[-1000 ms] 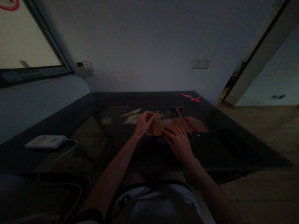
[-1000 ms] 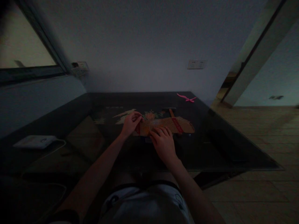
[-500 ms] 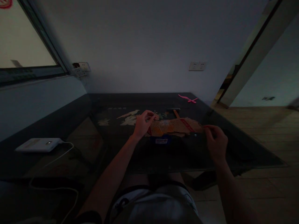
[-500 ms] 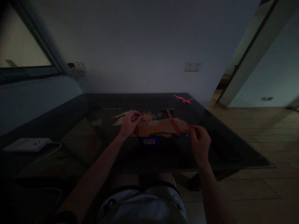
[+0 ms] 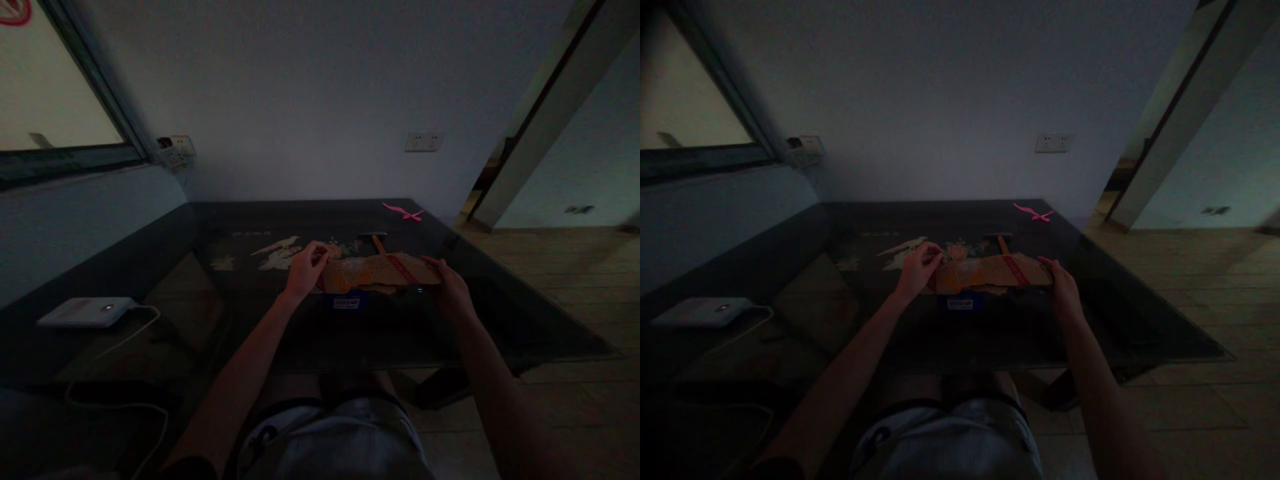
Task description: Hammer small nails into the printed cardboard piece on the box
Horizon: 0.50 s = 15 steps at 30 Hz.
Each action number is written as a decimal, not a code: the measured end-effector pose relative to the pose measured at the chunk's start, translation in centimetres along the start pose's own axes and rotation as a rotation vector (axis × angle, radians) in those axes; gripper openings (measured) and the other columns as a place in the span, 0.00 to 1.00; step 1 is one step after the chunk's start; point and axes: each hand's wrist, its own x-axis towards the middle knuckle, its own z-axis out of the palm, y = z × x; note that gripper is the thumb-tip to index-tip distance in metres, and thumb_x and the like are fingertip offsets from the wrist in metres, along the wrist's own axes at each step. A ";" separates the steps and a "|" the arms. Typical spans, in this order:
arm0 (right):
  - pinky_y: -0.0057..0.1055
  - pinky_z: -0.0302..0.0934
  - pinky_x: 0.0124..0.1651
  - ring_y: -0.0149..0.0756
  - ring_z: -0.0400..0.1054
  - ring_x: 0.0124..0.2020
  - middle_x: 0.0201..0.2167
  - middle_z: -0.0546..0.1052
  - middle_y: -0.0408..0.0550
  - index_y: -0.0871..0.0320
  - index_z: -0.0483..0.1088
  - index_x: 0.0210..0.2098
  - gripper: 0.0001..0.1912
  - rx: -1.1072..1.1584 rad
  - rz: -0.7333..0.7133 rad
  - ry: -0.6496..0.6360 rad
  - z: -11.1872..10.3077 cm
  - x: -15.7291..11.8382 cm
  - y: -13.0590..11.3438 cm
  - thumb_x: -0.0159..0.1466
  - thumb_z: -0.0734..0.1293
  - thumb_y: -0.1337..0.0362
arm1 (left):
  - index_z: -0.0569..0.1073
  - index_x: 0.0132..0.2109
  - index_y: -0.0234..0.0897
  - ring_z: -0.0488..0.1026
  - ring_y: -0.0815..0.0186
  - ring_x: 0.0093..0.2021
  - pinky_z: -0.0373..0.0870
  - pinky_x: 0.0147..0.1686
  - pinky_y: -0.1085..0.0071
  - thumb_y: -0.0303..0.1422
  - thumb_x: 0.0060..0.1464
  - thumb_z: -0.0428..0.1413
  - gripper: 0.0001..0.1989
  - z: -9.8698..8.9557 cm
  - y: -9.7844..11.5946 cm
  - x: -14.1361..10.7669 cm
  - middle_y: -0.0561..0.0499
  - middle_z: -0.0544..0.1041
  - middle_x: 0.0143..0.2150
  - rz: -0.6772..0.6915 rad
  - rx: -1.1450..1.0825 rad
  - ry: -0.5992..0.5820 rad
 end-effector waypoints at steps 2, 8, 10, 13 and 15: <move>0.33 0.67 0.28 0.41 0.74 0.33 0.40 0.79 0.56 0.60 0.72 0.48 0.35 0.058 0.081 -0.039 -0.1 -0.3 -1.1 0.63 0.51 0.40 | 0.67 0.38 0.37 0.77 0.67 0.34 0.72 0.34 0.72 0.29 0.56 0.53 0.02 -0.1 0.0 0.1 0.52 0.75 0.32 0.000 -0.008 0.008; 0.22 0.55 0.17 0.28 0.66 0.21 0.32 0.77 0.47 0.58 0.72 0.49 0.29 0.159 0.197 -0.024 0.7 -1.4 -3.1 0.50 0.72 0.55 | 0.67 0.37 0.37 0.77 0.67 0.34 0.73 0.35 0.72 0.30 0.56 0.53 0.01 -0.1 0.1 0.0 0.52 0.75 0.32 0.013 -0.039 0.014; 0.22 0.54 0.16 0.27 0.64 0.19 0.30 0.77 0.46 0.58 0.72 0.50 0.30 0.182 0.205 -0.007 1.0 -1.7 -3.2 0.48 0.73 0.57 | 0.67 0.37 0.37 0.77 0.67 0.34 0.73 0.36 0.71 0.30 0.56 0.53 0.02 -0.1 0.1 0.0 0.52 0.75 0.32 0.010 -0.035 0.011; 0.24 0.59 0.19 0.30 0.67 0.22 0.32 0.78 0.46 0.57 0.72 0.49 0.30 0.225 0.219 0.011 1.2 -1.8 -3.3 0.46 0.74 0.59 | 0.67 0.37 0.38 0.77 0.67 0.34 0.73 0.36 0.71 0.30 0.56 0.53 0.02 0.0 0.2 0.0 0.52 0.75 0.32 0.006 -0.038 0.006; 0.25 0.60 0.19 0.30 0.68 0.22 0.33 0.78 0.46 0.56 0.72 0.50 0.30 0.212 0.208 0.002 1.0 -1.6 -3.0 0.47 0.73 0.57 | 0.67 0.37 0.38 0.77 0.67 0.34 0.73 0.36 0.71 0.30 0.56 0.53 0.01 -0.1 0.2 0.1 0.52 0.75 0.32 0.007 -0.037 0.005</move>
